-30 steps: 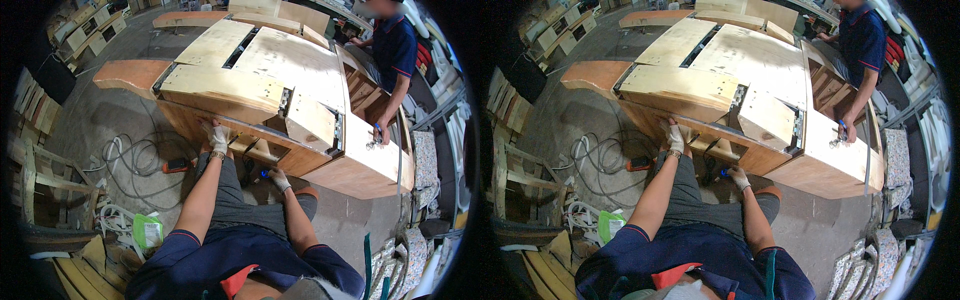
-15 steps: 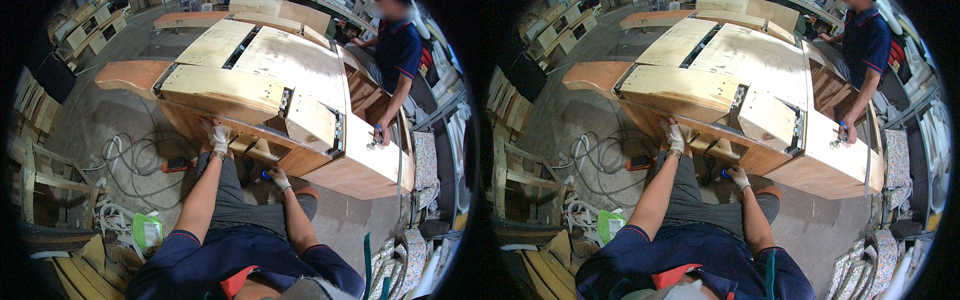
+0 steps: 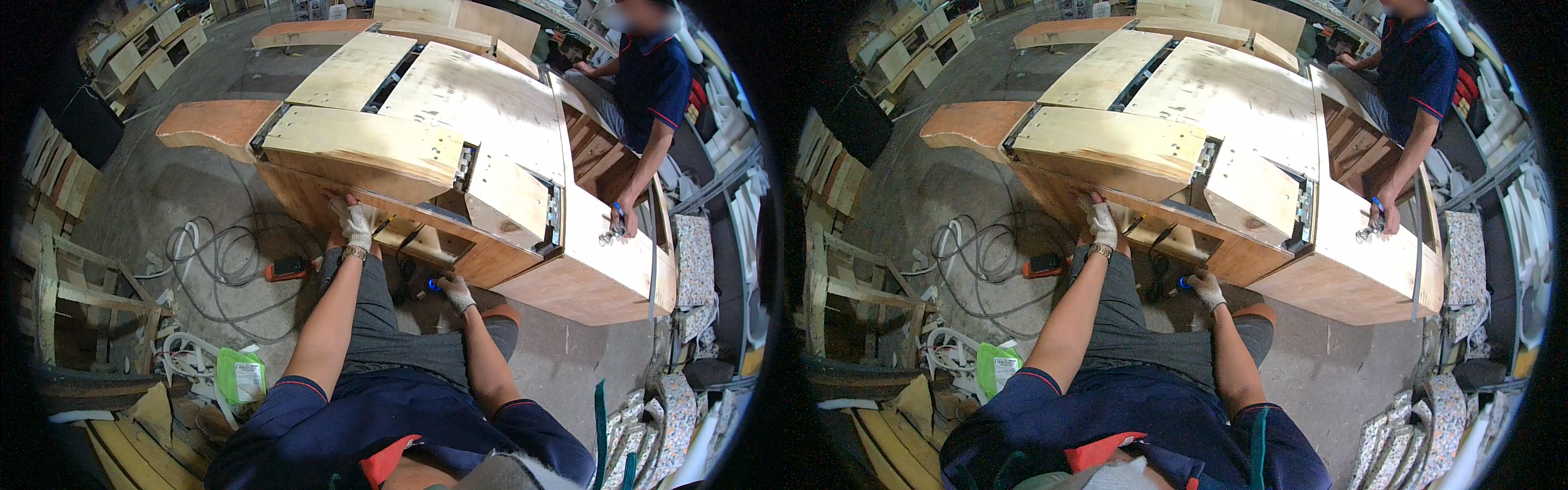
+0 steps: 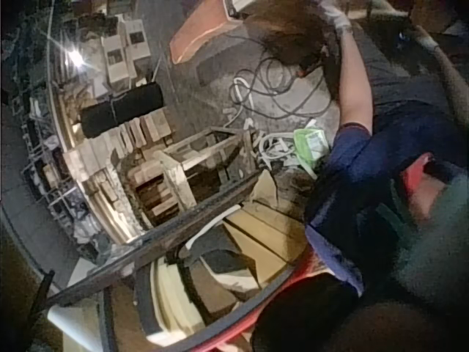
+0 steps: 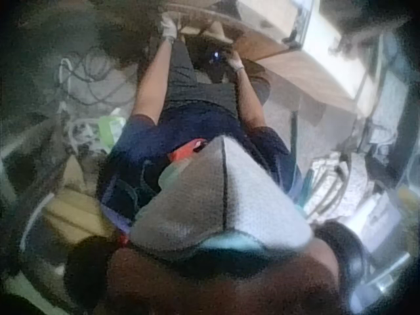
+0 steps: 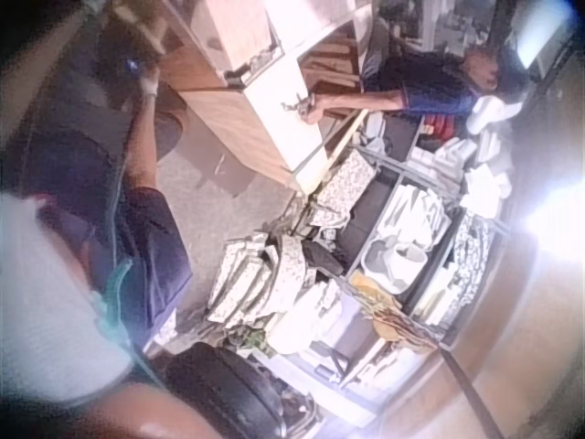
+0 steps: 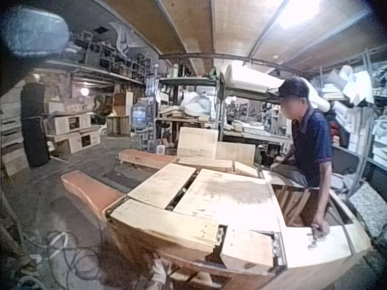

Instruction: The person sits on the floor and uses a handheld power tool to fasten parts of a wooden cabinet or drawer unit. They hold the tool with both hands and work on the lower section of the furniture while another person works nearby.

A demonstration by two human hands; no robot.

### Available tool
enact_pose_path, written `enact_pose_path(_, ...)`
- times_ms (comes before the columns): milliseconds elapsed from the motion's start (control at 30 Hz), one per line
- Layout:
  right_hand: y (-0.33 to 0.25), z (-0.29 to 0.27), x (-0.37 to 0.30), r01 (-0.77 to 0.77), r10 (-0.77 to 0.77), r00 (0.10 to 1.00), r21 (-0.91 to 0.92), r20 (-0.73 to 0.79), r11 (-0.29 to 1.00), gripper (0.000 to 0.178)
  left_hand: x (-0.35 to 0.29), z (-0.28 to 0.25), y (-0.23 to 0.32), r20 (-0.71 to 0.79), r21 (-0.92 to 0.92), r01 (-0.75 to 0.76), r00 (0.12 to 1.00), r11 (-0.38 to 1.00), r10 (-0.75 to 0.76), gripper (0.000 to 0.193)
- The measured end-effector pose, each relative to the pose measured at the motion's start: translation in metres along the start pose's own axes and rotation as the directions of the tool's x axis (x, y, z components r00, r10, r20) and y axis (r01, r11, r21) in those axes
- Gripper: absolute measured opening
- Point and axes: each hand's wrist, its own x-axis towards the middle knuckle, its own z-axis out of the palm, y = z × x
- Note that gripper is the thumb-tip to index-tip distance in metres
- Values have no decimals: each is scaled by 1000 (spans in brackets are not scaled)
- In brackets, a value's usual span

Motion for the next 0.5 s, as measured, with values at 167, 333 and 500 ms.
enact_pose_path(167,-17,6,0,27,-23,998,-57,66,998,45,13,-5,-16,-47,7,-1,999,1000,1,88)
enact_pose_path(333,-5,-5,-9,4,-4,1000,-13,-26,1000,39,-11,-7,17,147,-169,179,977,969,-155,86)
enact_pose_path(500,-24,8,-4,-11,12,1000,-57,27,998,39,3,-52,40,-145,-135,-58,989,989,38,78)
